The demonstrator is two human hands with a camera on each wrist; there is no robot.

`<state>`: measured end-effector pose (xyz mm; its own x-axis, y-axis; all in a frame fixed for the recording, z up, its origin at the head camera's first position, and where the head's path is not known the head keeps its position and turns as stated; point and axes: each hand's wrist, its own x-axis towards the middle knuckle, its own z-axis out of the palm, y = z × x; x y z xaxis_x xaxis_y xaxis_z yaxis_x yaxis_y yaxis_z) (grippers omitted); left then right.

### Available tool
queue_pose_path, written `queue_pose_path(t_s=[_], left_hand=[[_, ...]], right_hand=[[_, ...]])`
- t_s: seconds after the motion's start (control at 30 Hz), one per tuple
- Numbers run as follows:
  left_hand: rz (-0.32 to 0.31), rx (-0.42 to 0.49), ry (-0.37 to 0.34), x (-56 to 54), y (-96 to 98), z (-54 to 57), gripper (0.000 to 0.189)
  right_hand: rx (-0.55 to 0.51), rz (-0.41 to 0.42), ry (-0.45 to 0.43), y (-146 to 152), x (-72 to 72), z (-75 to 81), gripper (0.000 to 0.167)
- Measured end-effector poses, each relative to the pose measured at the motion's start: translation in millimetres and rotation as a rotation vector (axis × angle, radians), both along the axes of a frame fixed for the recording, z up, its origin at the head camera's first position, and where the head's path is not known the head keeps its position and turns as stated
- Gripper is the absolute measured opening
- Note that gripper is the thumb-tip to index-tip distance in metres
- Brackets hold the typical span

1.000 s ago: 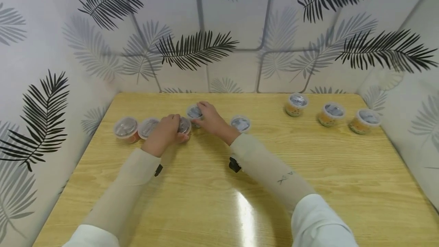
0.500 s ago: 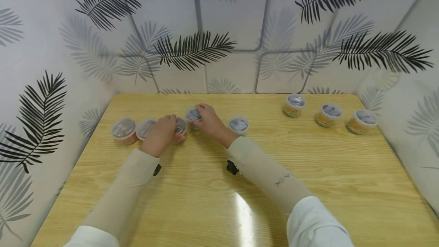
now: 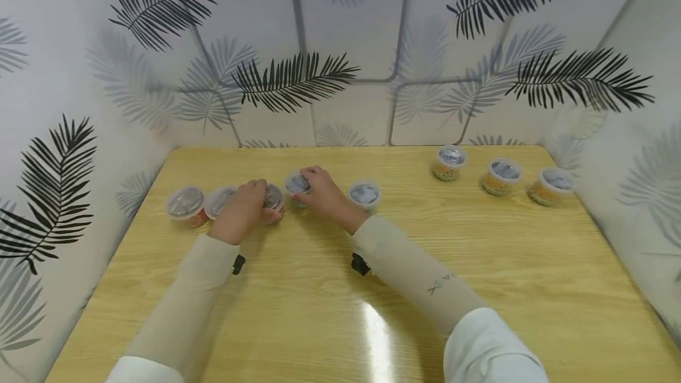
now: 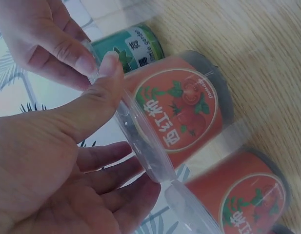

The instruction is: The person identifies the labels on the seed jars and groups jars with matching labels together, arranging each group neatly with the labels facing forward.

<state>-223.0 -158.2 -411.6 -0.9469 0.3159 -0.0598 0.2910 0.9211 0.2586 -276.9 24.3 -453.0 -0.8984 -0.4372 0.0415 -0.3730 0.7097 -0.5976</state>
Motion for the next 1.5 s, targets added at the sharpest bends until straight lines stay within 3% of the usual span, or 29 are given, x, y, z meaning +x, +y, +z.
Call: queue_pose_path(t_s=[0.27,0.77,0.87,0.97,1.13,1.23,1.37,1.5], left_hand=[[-0.002,0.007,-0.053,-1.8,-2.4,1.6,0.063],[-0.005,0.003,-0.08,0.0,-9.8,1.0,0.067],[-0.001,0.003,-0.064,1.1,-9.7,-0.6,0.076],[-0.006,0.019,-0.004,2.8,-7.7,-4.5,0.086],[-0.06,0.204,0.082,10.3,0.7,-13.7,0.089],[-0.083,0.392,0.068,20.5,11.0,-13.6,0.088],[-0.122,0.614,0.055,41.4,26.4,-13.2,0.079],[-0.168,0.785,0.057,66.1,43.9,-17.2,0.071]], right_hand=[[-0.015,0.013,0.019,3,9.7,1.1,0.069],[-0.016,0.033,0.061,14,24.0,5.2,0.064],[-0.065,0.017,0.077,20,27.5,13.7,0.063],[-0.126,0.018,0.111,28,32.9,26.5,0.062],[-0.247,0.003,0.109,48,43.9,46.4,0.063],[-0.366,-0.017,0.047,63,52.4,53.6,0.067],[-0.511,-0.041,-0.053,83,69.7,56.8,0.068],[-0.581,-0.095,-0.16,96,94.3,55.8,0.062]])
